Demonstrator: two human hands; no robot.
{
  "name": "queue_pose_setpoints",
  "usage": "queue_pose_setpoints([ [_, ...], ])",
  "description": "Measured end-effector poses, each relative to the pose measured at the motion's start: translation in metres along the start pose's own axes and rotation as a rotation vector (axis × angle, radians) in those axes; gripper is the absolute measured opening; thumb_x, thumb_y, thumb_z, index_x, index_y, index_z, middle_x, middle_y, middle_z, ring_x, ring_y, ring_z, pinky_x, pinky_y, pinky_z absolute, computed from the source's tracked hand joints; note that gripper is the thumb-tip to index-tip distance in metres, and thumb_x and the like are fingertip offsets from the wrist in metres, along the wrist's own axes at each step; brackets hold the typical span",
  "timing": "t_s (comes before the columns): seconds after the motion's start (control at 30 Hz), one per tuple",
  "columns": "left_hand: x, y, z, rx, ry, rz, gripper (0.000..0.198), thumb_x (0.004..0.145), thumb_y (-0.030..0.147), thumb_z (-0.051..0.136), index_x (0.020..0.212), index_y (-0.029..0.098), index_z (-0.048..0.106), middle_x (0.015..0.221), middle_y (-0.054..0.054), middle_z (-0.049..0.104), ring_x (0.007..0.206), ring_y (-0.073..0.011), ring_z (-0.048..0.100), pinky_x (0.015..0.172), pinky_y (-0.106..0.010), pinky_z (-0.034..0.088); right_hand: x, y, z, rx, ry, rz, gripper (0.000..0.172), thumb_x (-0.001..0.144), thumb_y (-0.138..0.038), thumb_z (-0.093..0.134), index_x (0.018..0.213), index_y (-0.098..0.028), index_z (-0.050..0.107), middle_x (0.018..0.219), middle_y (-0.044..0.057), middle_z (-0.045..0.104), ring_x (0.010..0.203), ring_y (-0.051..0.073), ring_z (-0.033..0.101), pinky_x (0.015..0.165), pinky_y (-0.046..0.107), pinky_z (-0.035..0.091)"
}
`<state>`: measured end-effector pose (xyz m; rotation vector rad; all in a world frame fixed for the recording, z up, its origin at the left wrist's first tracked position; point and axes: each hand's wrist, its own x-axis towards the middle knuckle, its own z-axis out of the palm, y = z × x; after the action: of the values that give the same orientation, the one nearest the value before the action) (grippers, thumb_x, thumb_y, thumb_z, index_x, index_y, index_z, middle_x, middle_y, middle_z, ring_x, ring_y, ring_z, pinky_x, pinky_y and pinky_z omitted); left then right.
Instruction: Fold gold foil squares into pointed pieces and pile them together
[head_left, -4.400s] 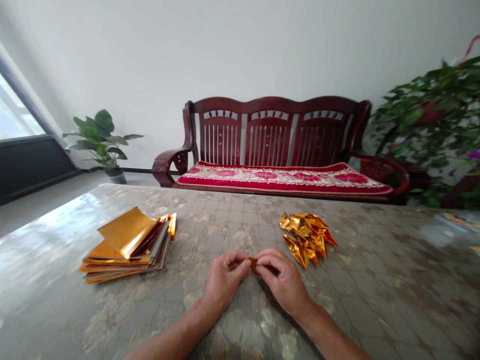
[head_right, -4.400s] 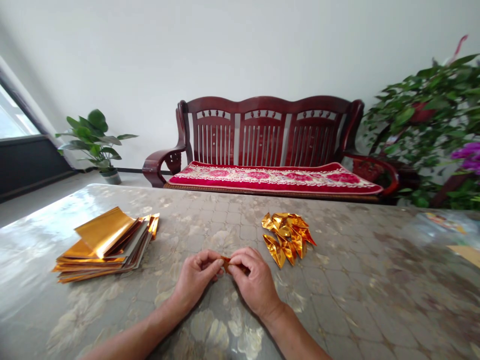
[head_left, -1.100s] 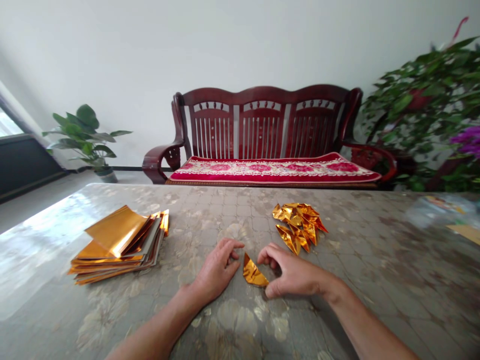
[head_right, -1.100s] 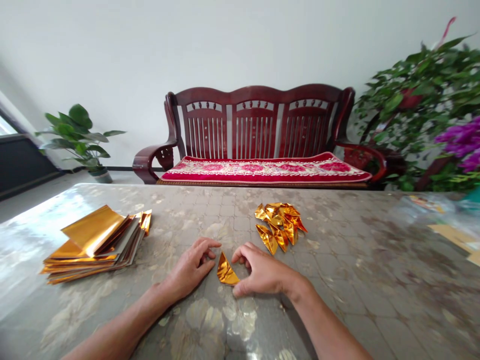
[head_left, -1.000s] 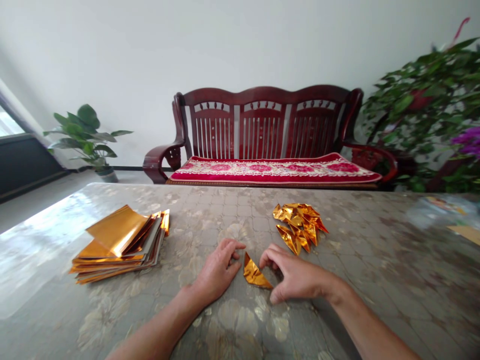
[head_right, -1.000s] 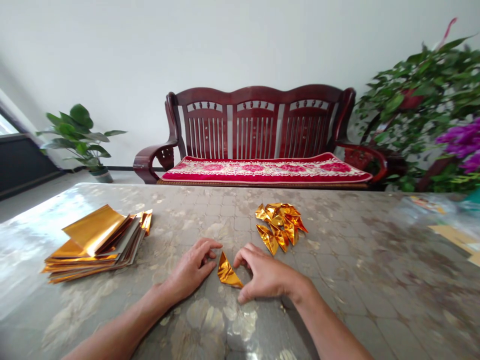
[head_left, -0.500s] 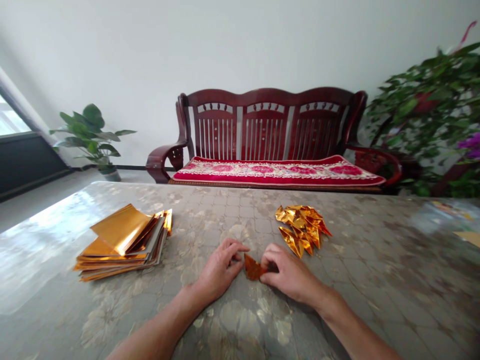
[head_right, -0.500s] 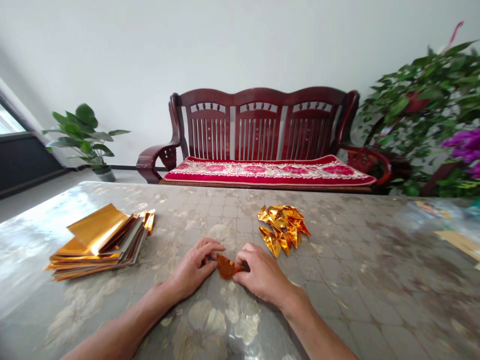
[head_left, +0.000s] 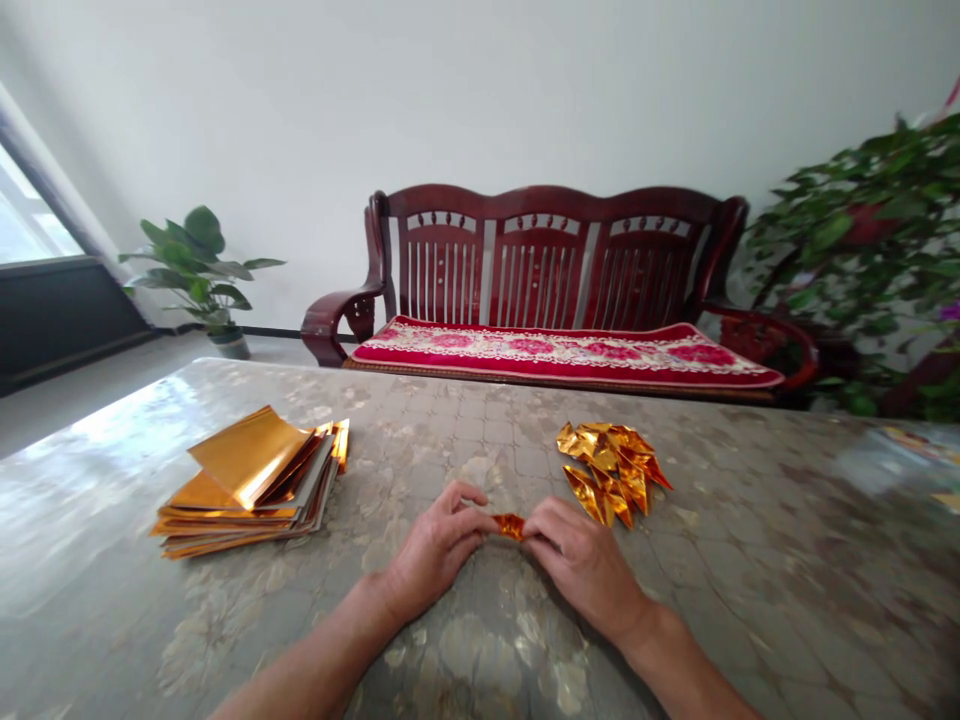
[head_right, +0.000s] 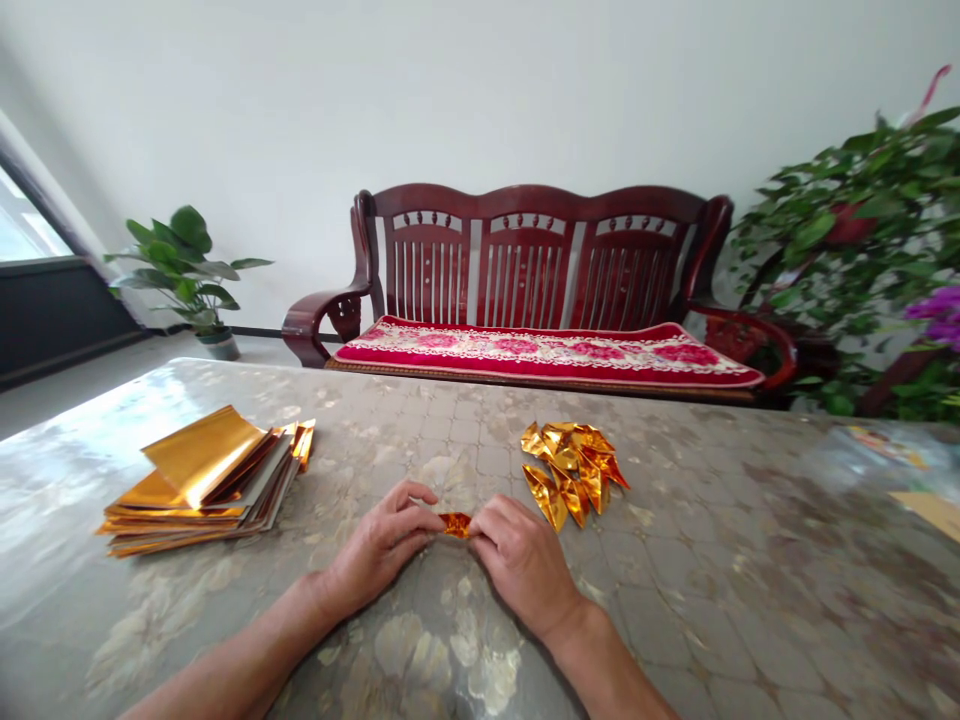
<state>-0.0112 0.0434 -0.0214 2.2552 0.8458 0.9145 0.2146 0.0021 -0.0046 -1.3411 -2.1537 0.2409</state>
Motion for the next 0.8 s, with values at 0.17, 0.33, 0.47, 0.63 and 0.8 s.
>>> queue_pose_setpoints([
  [0.17,0.002,-0.001,0.001,-0.030,-0.067,0.012,0.023,0.096,0.027,0.051,0.101,0.026,0.073,0.099,-0.004,0.063,0.092,-0.0151,0.062,0.084,-0.024,0.050,-0.001,0.007,0.000,0.080,0.008,-0.047,0.018,0.095,-0.027,0.054,0.088,-0.025,0.070,0.083,0.004,0.064,0.082,0.019,0.060,0.071,0.029,0.046],
  [0.33,0.003,0.001,0.003,-0.049,-0.082,0.005,0.026,0.098,0.030,0.049,0.106,0.027,0.073,0.095,-0.003,0.067,0.088,-0.0141,0.064,0.082,-0.023,0.050,-0.003,0.011,0.002,0.086,-0.035,-0.094,0.021,0.097,-0.029,0.051,0.100,-0.027,0.072,0.089,0.004,0.066,0.086,0.018,0.062,0.074,0.028,0.047],
  [0.47,0.002,0.004,0.002,-0.011,-0.077,-0.007,0.027,0.099,0.031,0.048,0.109,0.030,0.073,0.095,-0.002,0.069,0.087,-0.0135,0.065,0.080,-0.022,0.050,-0.001,0.008,0.001,0.062,-0.060,-0.095,0.024,0.098,-0.030,0.050,0.104,-0.029,0.073,0.089,0.004,0.066,0.085,0.017,0.062,0.073,0.027,0.046],
  [0.63,0.002,0.010,0.003,0.122,-0.109,-0.040,0.030,0.100,0.033,0.044,0.103,0.030,0.074,0.094,-0.002,0.069,0.084,-0.0133,0.065,0.077,-0.020,0.049,0.000,0.004,0.002,0.033,-0.097,-0.092,0.028,0.100,-0.030,0.045,0.109,-0.031,0.072,0.087,0.004,0.063,0.081,0.016,0.060,0.069,0.025,0.044],
  [0.8,0.003,0.014,0.007,0.160,-0.094,-0.060,0.030,0.100,0.034,0.044,0.101,0.029,0.074,0.089,-0.002,0.068,0.081,-0.0135,0.065,0.073,-0.019,0.047,0.001,0.004,0.005,0.037,-0.106,-0.072,0.030,0.101,-0.028,0.043,0.109,-0.029,0.071,0.087,0.004,0.061,0.081,0.016,0.059,0.069,0.025,0.045],
])
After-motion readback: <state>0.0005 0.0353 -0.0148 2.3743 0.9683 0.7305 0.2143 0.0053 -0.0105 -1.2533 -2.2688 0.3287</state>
